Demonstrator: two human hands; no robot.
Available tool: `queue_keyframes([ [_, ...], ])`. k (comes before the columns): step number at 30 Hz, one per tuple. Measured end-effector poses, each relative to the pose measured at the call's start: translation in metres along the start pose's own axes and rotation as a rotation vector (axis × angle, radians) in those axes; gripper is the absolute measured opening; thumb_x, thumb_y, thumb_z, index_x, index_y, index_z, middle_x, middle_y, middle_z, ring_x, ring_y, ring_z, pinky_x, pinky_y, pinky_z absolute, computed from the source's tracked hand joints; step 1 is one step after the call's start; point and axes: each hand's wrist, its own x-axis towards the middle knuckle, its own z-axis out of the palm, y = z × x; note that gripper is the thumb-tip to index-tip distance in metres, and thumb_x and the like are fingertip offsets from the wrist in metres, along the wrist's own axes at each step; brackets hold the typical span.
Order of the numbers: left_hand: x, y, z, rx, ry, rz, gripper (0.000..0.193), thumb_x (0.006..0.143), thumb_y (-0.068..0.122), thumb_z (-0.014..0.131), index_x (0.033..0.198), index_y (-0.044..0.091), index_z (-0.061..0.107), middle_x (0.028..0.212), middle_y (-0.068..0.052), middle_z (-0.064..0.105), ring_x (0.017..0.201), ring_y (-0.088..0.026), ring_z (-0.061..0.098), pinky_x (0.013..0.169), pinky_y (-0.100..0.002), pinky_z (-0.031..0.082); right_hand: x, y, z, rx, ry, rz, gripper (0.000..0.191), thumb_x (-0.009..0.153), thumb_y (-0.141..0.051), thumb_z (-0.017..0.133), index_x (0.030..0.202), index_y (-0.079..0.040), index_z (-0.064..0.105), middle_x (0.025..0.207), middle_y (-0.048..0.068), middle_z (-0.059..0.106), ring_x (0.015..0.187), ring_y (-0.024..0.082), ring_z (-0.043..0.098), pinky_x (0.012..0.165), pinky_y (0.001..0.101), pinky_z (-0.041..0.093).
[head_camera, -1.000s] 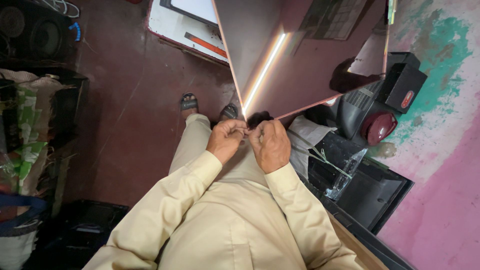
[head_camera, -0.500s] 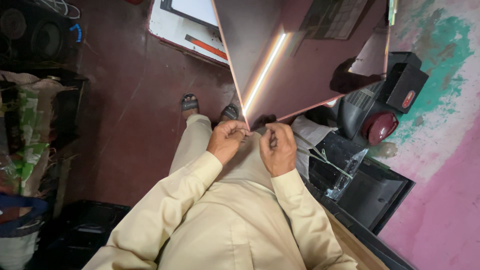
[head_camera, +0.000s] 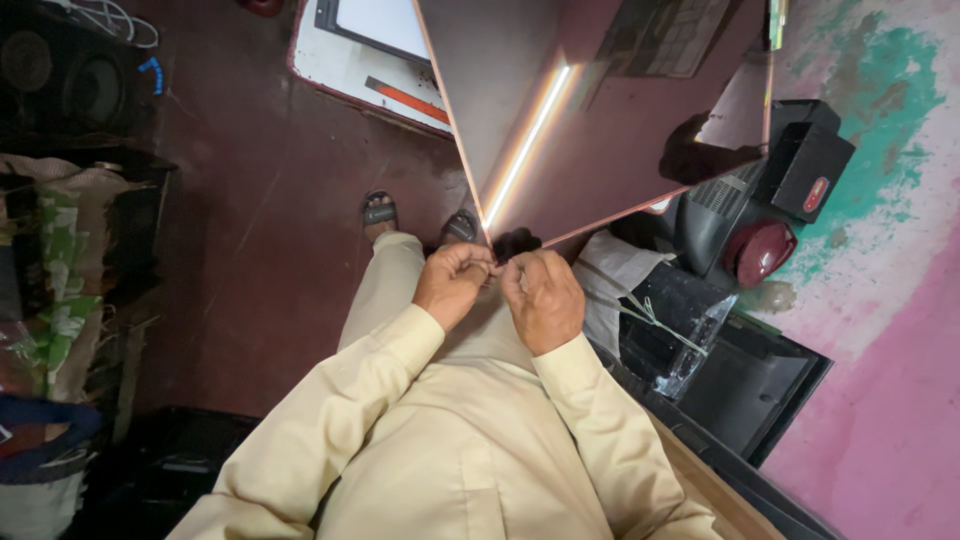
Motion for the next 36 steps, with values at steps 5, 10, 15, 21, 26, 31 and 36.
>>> queue_keyframes([
  [5,0.001,0.001,0.001,0.023,0.009,0.003,0.018,0.095,-0.005,0.055,0.104,-0.003,0.070,0.093,-0.007,0.074,0.084,-0.011,0.069,0.076,-0.026,0.057,-0.002,0.007,0.005,0.019,-0.050,0.067,0.022,0.082,-0.005,0.078,0.093,-0.005,0.059,0.089,0.014,0.060,0.081,0.036,0.062,0.068,0.0459,0.051],
  [10,0.002,0.001,0.001,0.034,0.002,-0.008,0.021,0.094,-0.005,0.052,0.106,-0.001,0.069,0.094,-0.006,0.076,0.085,-0.011,0.070,0.076,-0.026,0.058,-0.009,0.018,0.014,0.032,0.003,0.087,0.024,0.085,-0.002,0.075,0.101,-0.003,0.058,0.096,0.015,0.060,0.082,0.036,0.063,0.069,0.0451,0.051],
  [15,-0.001,0.001,-0.001,0.095,0.001,0.009,0.021,0.095,-0.005,0.052,0.106,-0.001,0.070,0.096,-0.007,0.075,0.088,-0.011,0.070,0.079,-0.027,0.059,-0.015,0.028,0.020,0.138,0.004,0.186,0.021,0.089,-0.001,0.072,0.103,-0.003,0.057,0.098,0.014,0.059,0.071,0.028,0.062,0.064,0.0385,0.052],
  [21,0.000,0.000,-0.005,0.037,-0.005,-0.072,0.022,0.096,-0.002,0.052,0.107,0.004,0.071,0.099,-0.003,0.074,0.087,-0.010,0.068,0.075,-0.027,0.058,-0.022,0.030,0.021,0.182,0.059,0.264,0.013,0.091,0.001,0.071,0.102,-0.003,0.065,0.097,0.010,0.063,0.063,0.017,0.058,0.059,0.0312,0.050],
  [26,0.001,0.001,-0.004,0.014,0.008,-0.103,0.021,0.096,-0.001,0.053,0.107,0.004,0.071,0.098,-0.003,0.075,0.084,-0.010,0.069,0.074,-0.027,0.058,-0.023,0.025,0.013,0.238,0.093,0.365,0.006,0.091,-0.002,0.074,0.095,-0.002,0.070,0.091,0.007,0.066,0.061,0.013,0.061,0.058,0.0276,0.052],
  [31,0.003,0.003,-0.002,0.021,0.016,-0.118,0.016,0.099,0.004,0.058,0.108,0.003,0.071,0.098,-0.004,0.077,0.083,-0.009,0.069,0.074,-0.027,0.058,-0.015,0.010,0.010,0.253,0.145,0.245,0.014,0.089,-0.003,0.079,0.100,-0.002,0.072,0.096,0.009,0.067,0.067,0.014,0.065,0.060,0.0270,0.054],
  [36,0.005,0.003,0.000,-0.021,0.012,-0.060,0.015,0.098,0.001,0.058,0.108,-0.001,0.069,0.096,-0.008,0.075,0.082,-0.011,0.069,0.073,-0.028,0.058,-0.003,0.003,0.012,0.193,0.122,0.191,0.017,0.088,-0.003,0.080,0.105,-0.004,0.076,0.100,0.010,0.070,0.077,0.022,0.070,0.066,0.0311,0.056],
])
